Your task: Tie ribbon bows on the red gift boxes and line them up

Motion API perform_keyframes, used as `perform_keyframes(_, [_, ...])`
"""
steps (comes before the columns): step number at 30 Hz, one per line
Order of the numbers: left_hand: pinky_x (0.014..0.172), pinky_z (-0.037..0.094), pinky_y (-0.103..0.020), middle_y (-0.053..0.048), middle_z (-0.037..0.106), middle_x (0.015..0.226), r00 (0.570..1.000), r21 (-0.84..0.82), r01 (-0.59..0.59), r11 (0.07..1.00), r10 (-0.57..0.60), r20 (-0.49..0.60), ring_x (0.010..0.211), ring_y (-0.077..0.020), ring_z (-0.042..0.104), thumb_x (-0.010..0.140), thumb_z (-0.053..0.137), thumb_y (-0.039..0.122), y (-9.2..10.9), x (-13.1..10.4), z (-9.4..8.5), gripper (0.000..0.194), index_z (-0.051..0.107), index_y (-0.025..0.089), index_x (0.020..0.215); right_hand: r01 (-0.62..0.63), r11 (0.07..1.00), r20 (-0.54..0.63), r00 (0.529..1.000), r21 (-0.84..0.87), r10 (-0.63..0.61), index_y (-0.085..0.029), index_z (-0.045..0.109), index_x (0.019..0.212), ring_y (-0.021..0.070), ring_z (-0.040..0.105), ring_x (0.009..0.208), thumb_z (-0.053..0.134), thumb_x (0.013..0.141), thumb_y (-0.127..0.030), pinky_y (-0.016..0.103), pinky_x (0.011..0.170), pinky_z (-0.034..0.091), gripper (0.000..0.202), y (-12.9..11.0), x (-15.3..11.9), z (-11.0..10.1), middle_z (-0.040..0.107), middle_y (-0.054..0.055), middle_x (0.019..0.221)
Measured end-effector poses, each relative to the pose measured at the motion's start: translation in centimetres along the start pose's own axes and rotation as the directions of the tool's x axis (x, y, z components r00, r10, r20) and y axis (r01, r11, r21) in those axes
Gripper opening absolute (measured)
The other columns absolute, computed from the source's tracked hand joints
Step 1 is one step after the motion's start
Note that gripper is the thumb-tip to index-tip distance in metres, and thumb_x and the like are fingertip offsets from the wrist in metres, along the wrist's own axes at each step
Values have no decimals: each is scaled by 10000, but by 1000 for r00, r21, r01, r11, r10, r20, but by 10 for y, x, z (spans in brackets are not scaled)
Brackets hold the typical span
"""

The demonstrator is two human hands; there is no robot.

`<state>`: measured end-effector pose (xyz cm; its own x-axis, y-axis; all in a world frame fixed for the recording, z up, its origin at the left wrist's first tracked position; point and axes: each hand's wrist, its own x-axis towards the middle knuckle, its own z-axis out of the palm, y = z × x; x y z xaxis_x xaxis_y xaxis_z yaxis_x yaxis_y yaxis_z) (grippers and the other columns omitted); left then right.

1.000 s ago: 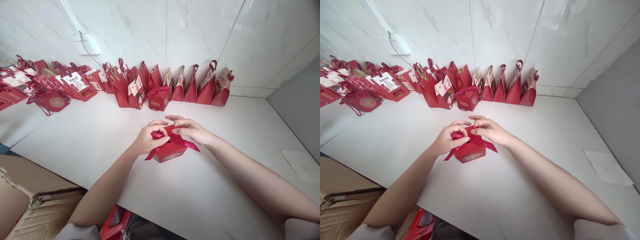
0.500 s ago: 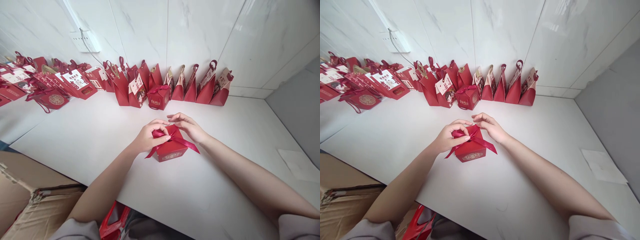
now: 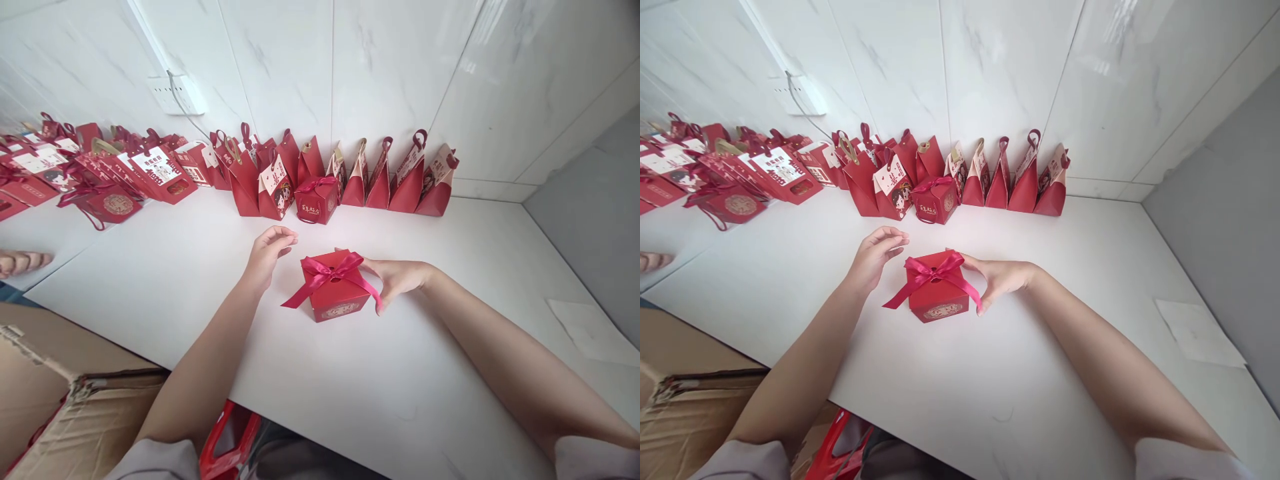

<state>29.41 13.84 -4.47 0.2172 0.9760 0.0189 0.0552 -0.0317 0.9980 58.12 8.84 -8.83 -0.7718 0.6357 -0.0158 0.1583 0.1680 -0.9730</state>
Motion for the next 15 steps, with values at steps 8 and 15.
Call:
perform_keyframes(8, [942,458,-391,-39,692,1020,993,74,1,997,-10,118,1000,-224,645,779,657,417,-16,9,-1,237,651,220,909,37,999,-269,963,17,-31,-242,259,1499,292,573,1204,811,655,-224,394,911,551,1008,3,16,23,460,150,1449])
perform_keyframes(15, [1077,420,-437,-91,553,1408,918,-72,-133,989,150,368,1342,-312,470,762,584,688,-34,13,8,673,594,255,1278,130,958,-647,713,-257,-270,-254,213,1503,341,287,1430,845,617,-321,489,1134,337,1091,19,26,17,209,163,1571])
